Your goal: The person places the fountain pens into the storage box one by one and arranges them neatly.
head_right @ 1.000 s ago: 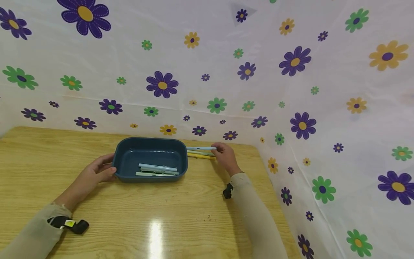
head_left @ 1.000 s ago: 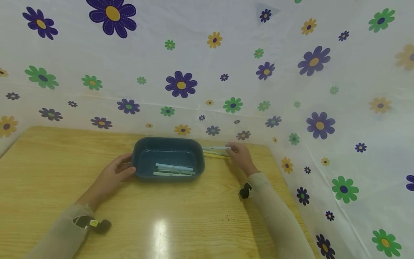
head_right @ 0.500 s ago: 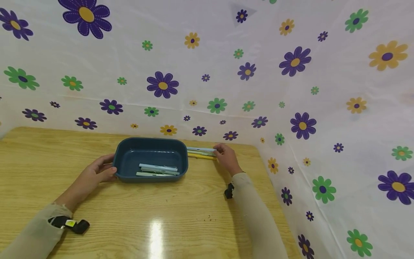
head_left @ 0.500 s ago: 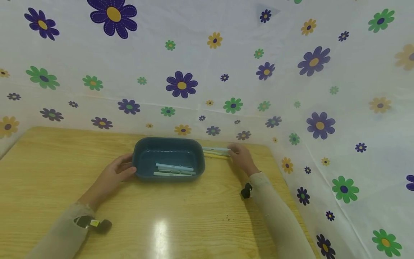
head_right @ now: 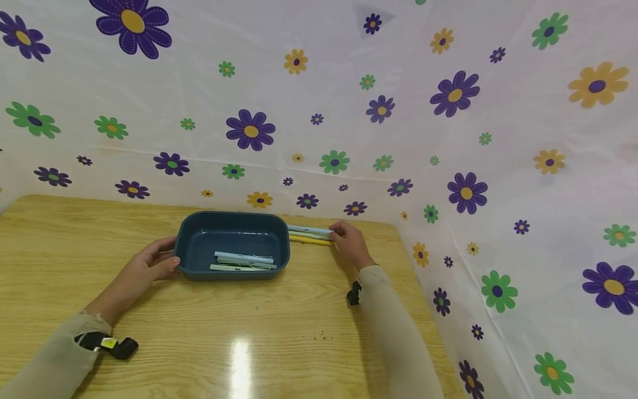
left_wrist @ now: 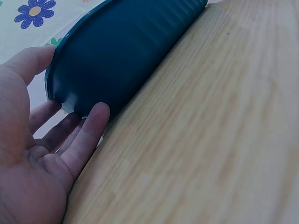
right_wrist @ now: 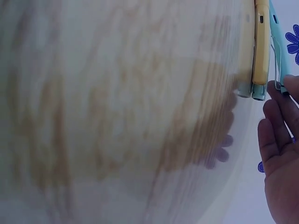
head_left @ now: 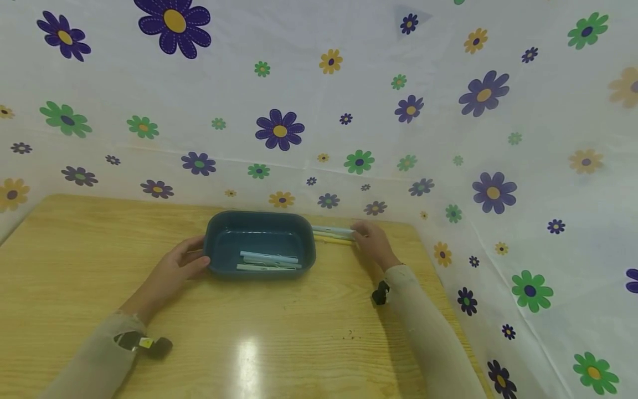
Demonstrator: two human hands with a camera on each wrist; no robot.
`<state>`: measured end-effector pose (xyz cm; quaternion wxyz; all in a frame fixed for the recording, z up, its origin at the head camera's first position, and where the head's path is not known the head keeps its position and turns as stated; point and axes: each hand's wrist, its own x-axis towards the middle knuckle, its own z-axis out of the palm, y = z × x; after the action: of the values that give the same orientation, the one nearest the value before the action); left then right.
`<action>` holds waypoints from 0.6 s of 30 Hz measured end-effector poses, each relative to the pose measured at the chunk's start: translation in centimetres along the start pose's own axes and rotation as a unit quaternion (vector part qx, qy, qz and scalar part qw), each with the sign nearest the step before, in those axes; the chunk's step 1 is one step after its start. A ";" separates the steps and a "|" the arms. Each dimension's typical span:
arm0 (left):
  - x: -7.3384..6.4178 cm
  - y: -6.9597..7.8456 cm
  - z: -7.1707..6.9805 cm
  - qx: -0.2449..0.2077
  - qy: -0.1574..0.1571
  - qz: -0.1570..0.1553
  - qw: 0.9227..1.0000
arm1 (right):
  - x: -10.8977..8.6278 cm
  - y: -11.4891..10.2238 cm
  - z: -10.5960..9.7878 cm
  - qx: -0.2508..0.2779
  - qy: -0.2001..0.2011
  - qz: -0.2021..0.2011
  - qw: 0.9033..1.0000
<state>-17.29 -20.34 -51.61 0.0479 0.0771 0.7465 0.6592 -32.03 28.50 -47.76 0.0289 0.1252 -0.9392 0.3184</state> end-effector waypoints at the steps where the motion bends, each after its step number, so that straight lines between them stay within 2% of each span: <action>1: 0.0 -0.1 0.0 -0.003 0.000 0.001 1.000 | 0.0 0.0 0.0 -0.002 0.000 0.002 1.000; 8: 0.1 -0.3 -0.1 -0.016 0.002 -0.004 1.000 | 0.0 0.1 0.0 -0.001 -0.006 0.011 1.000; 14: -0.1 0.3 0.0 -0.014 0.003 -0.012 1.000 | -0.2 0.2 0.1 0.010 -0.011 0.031 0.999; 18: -0.1 0.3 0.0 -0.009 0.002 -0.015 1.000 | -0.2 0.3 0.1 -0.001 -0.016 0.031 0.999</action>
<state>-17.22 -20.35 -51.27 0.0567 0.0640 0.7420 0.6650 -31.92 28.75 -48.03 0.0047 0.1012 -0.9434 0.3159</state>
